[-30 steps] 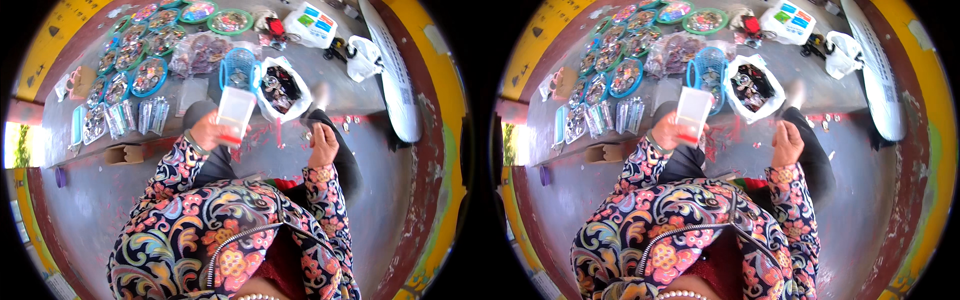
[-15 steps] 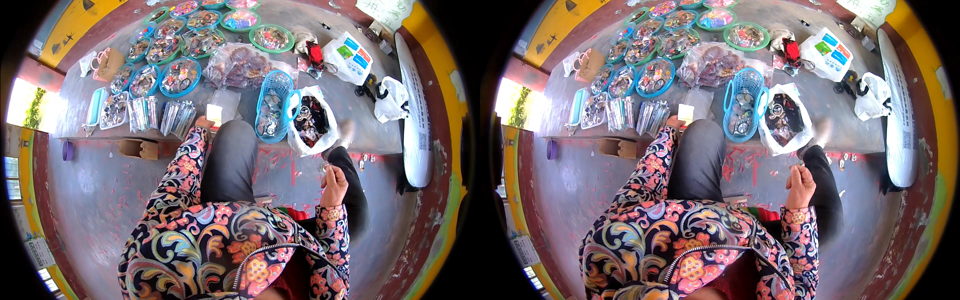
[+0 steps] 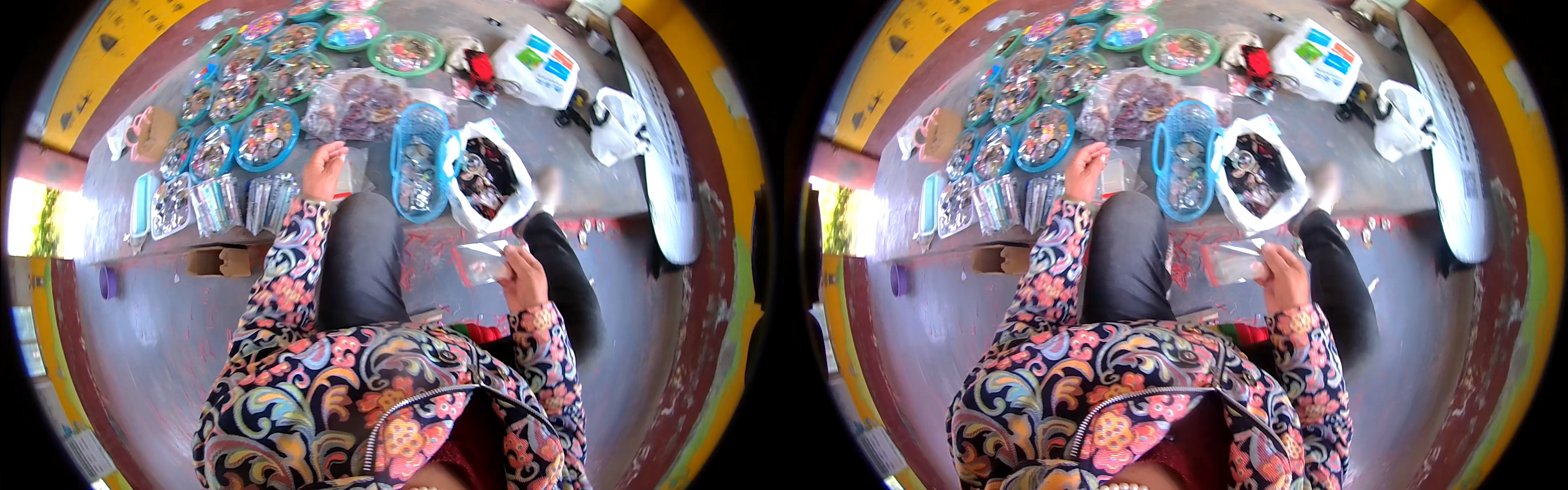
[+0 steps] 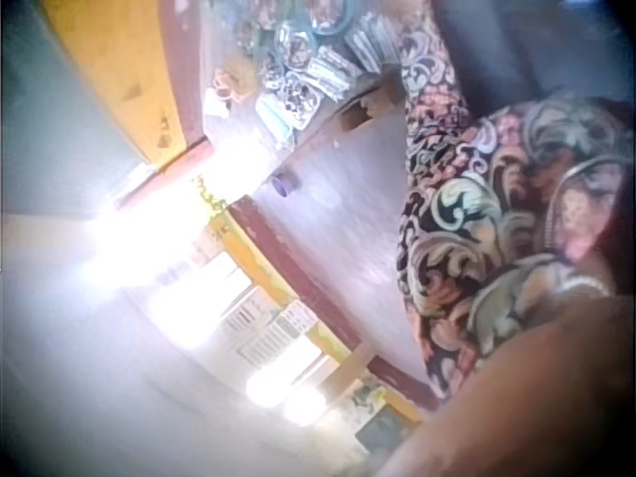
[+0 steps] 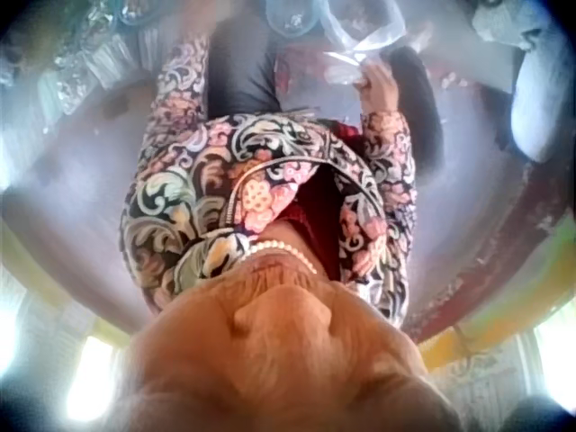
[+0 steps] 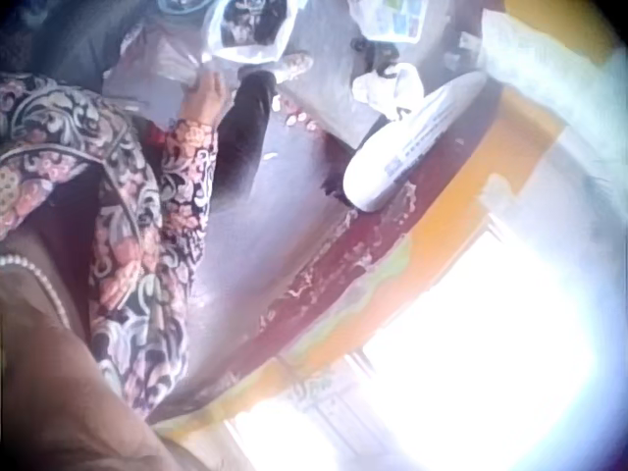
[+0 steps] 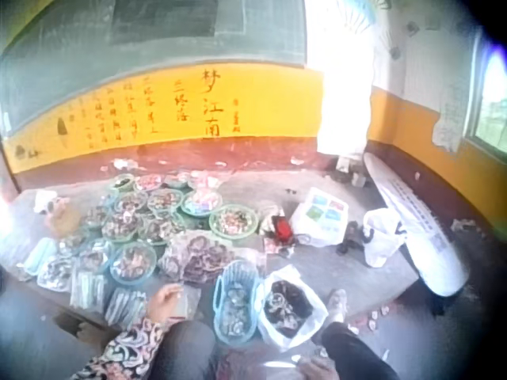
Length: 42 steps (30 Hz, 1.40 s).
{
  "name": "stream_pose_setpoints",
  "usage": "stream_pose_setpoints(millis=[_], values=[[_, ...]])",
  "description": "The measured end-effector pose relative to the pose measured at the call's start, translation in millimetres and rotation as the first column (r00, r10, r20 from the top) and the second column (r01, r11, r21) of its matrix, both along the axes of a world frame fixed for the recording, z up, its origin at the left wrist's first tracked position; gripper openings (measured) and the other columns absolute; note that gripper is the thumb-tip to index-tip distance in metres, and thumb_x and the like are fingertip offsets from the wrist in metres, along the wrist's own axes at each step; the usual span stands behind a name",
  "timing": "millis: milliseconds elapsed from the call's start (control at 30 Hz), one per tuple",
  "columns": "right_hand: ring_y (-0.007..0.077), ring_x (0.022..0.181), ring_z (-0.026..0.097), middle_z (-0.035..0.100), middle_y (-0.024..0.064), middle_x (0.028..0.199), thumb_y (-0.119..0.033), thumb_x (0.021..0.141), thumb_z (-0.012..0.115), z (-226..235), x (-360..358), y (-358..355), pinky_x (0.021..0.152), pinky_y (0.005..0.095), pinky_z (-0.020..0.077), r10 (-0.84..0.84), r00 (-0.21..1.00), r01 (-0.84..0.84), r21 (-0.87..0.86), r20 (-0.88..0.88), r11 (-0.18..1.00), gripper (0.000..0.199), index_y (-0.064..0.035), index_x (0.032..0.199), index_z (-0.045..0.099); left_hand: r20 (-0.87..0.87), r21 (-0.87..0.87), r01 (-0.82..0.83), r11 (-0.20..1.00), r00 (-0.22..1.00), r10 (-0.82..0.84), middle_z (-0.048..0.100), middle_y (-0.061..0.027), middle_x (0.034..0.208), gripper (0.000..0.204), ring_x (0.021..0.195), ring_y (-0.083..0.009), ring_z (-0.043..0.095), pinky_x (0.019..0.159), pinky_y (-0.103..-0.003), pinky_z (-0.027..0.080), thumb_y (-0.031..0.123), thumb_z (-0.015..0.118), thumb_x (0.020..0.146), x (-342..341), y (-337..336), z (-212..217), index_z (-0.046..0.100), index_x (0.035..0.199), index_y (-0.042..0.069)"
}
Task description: The person sits on the ground and assembles keychains by hand. They pick up small metal rings and decorative charms from a white bag, link them together, and place the finished items into a blue basket. The person handles the components one at a time, manipulating the metal rings to secure the charms.
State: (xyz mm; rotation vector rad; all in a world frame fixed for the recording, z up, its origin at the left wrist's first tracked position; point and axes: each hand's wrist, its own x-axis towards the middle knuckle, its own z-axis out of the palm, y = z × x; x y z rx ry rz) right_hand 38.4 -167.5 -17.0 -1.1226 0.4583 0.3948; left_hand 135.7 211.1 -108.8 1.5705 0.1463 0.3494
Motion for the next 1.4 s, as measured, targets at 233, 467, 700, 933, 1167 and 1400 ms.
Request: stream_pose_setpoints(millis=[233, 467, 700, 933, 1167, 1400], values=[[0.0127, 0.047, 0.047, 0.049, 0.0018, 0.054, -0.013, 0.086, 0.050, 2, -3, -1, 0.050, 0.0254, 0.0378, 0.096, 0.995, -0.082, 0.362, -0.022, 0.928, 0.013, -0.0028, 0.079, 0.051, -0.009, -0.085, 0.725, 0.684, 0.686, -0.728, 0.047, -0.0062, 0.121, 0.047, 0.087, -0.0065, 0.053, 0.075, -0.020, 0.043, -0.005, 0.055, 0.078, -86, -153, 89, 0.042, 0.123, 0.001], [0.0131, 0.043, 0.048, 0.051, 0.0030, 0.053, -0.016, 0.085, 0.053, -14, -12, -17, 0.044, 0.0247, 0.0374, 0.160, 0.987, -0.148, 0.276, -0.022, 0.950, 0.014, -0.0026, 0.079, 0.055, 0.211, 0.286, 0.693, 0.661, 0.628, -0.749, 0.057, -0.0091, 0.108, 0.019, 0.085, -0.0105, 0.057, 0.065, -0.022, 0.046, 0.002, 0.054, 0.082, -89, -193, 99, 0.061, 0.101, 0.003], [0.0108, 0.069, 0.056, 0.060, 0.0025, 0.075, -0.032, 0.086, 0.050, -7, -15, -18, 0.060, 0.0250, 0.0414, 0.224, 0.972, -0.205, -0.201, 0.077, 0.958, 0.030, -0.0046, 0.091, 0.059, -0.219, -0.252, 0.575, 0.778, 0.750, -0.625, 0.064, -0.0084, 0.084, 0.014, 0.065, -0.0084, 0.057, 0.052, -0.019, 0.044, 0.012, 0.053, 0.086, -104, -201, 114, 0.061, 0.088, 0.000], [0.0090, 0.077, 0.055, 0.062, 0.0011, 0.083, -0.034, 0.083, 0.057, 23, -17, -22, 0.069, 0.0238, 0.0401, 0.332, 0.879, -0.346, -0.024, 0.343, 0.938, 0.032, -0.0042, 0.094, 0.062, -0.293, -0.379, 0.521, 0.765, 0.717, -0.633, 0.064, -0.0102, 0.082, 0.016, 0.064, -0.0095, 0.058, 0.050, -0.018, 0.043, 0.014, 0.055, 0.084, -107, -192, 112, 0.060, 0.088, -0.001], [0.0107, 0.067, 0.056, 0.063, 0.0050, 0.073, -0.011, 0.076, 0.066, 17, -18, -20, 0.063, 0.0238, 0.0455, 0.412, 0.859, -0.374, -0.177, 0.304, 0.910, 0.016, 0.0007, 0.087, 0.066, -0.285, -0.177, 0.620, 0.765, 0.711, -0.642, 0.064, -0.0065, 0.082, 0.018, 0.066, -0.0072, 0.056, 0.050, -0.019, 0.043, 0.016, 0.054, 0.085, -107, -186, 111, 0.060, 0.090, -0.001], [0.0115, 0.066, 0.057, 0.064, 0.0055, 0.071, -0.010, 0.072, 0.069, 14, -20, -18, 0.065, 0.0241, 0.0452, 0.353, 0.894, -0.297, -0.224, 0.278, 0.928, 0.015, 0.0016, 0.081, 0.066, -0.245, -0.234, 0.666, 0.709, 0.665, -0.706, 0.063, -0.0070, 0.089, 0.018, 0.077, -0.0092, 0.058, 0.053, -0.019, 0.045, 0.014, 0.052, 0.086, -108, -187, 112, 0.058, 0.097, 0.000]])
